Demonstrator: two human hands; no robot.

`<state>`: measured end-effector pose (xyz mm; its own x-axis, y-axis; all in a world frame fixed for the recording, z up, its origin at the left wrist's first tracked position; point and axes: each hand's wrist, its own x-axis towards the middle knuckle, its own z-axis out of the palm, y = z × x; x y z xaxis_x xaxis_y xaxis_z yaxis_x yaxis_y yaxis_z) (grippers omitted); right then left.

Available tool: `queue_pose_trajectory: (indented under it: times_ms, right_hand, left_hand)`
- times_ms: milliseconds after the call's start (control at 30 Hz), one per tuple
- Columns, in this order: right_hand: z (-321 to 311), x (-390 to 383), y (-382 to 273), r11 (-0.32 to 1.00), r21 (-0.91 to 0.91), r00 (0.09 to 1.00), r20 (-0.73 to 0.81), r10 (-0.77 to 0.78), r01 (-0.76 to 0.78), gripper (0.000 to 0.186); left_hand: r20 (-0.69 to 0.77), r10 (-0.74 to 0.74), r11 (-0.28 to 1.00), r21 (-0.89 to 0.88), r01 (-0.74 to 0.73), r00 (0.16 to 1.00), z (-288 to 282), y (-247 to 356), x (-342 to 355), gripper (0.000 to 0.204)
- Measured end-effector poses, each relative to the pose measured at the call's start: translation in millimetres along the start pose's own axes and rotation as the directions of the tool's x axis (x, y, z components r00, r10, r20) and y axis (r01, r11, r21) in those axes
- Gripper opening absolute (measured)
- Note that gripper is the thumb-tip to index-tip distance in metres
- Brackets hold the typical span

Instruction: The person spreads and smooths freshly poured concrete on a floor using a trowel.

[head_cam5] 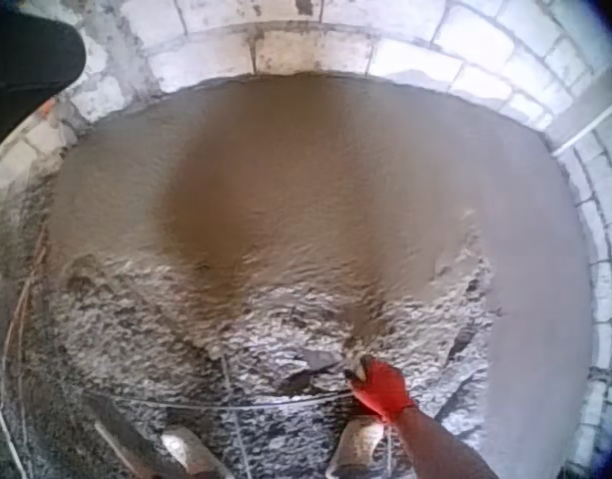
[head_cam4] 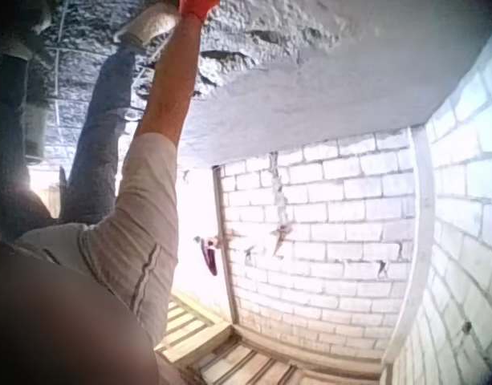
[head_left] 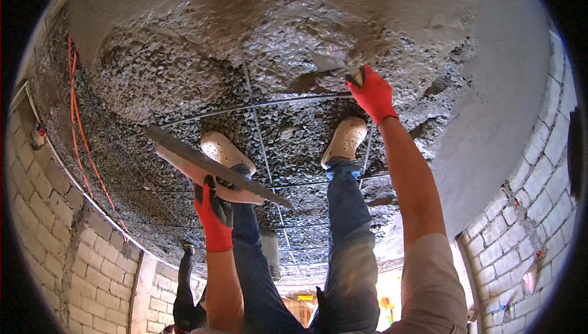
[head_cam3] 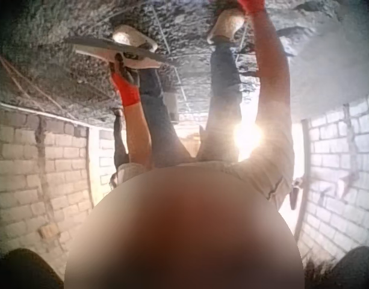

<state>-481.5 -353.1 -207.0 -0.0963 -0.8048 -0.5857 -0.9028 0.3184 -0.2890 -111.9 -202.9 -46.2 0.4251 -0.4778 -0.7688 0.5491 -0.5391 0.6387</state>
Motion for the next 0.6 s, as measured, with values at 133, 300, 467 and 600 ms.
queue_pose_trajectory:
  times_ms: [133,300,467,600]
  right_hand:
    - [-4.2,14.8,0.3,0.994,-0.034,0.983,-0.146,-0.109,0.105,0.039]
    - [-27.8,-2.7,29.9,0.980,0.025,0.960,-0.209,-0.187,0.197,0.038]
    - [-48.4,-42.3,22.5,0.981,0.140,0.982,-0.151,-0.112,0.133,0.050]
    - [-89.5,-73.4,76.0,0.976,0.215,0.989,-0.149,0.003,0.030,0.043]
  left_hand:
    - [0.026,-0.005,1.000,0.021,0.004,1.000,8.9,5.0,-0.2,0.046]
    - [0.073,-0.043,0.995,0.094,0.036,0.996,46.8,-8.7,-6.4,0.046]
    - [0.347,0.115,0.848,0.454,-0.274,0.931,-0.4,-0.1,-2.4,0.047]
    - [0.251,-0.142,0.974,0.210,0.090,0.957,48.3,-2.5,-12.1,0.051]
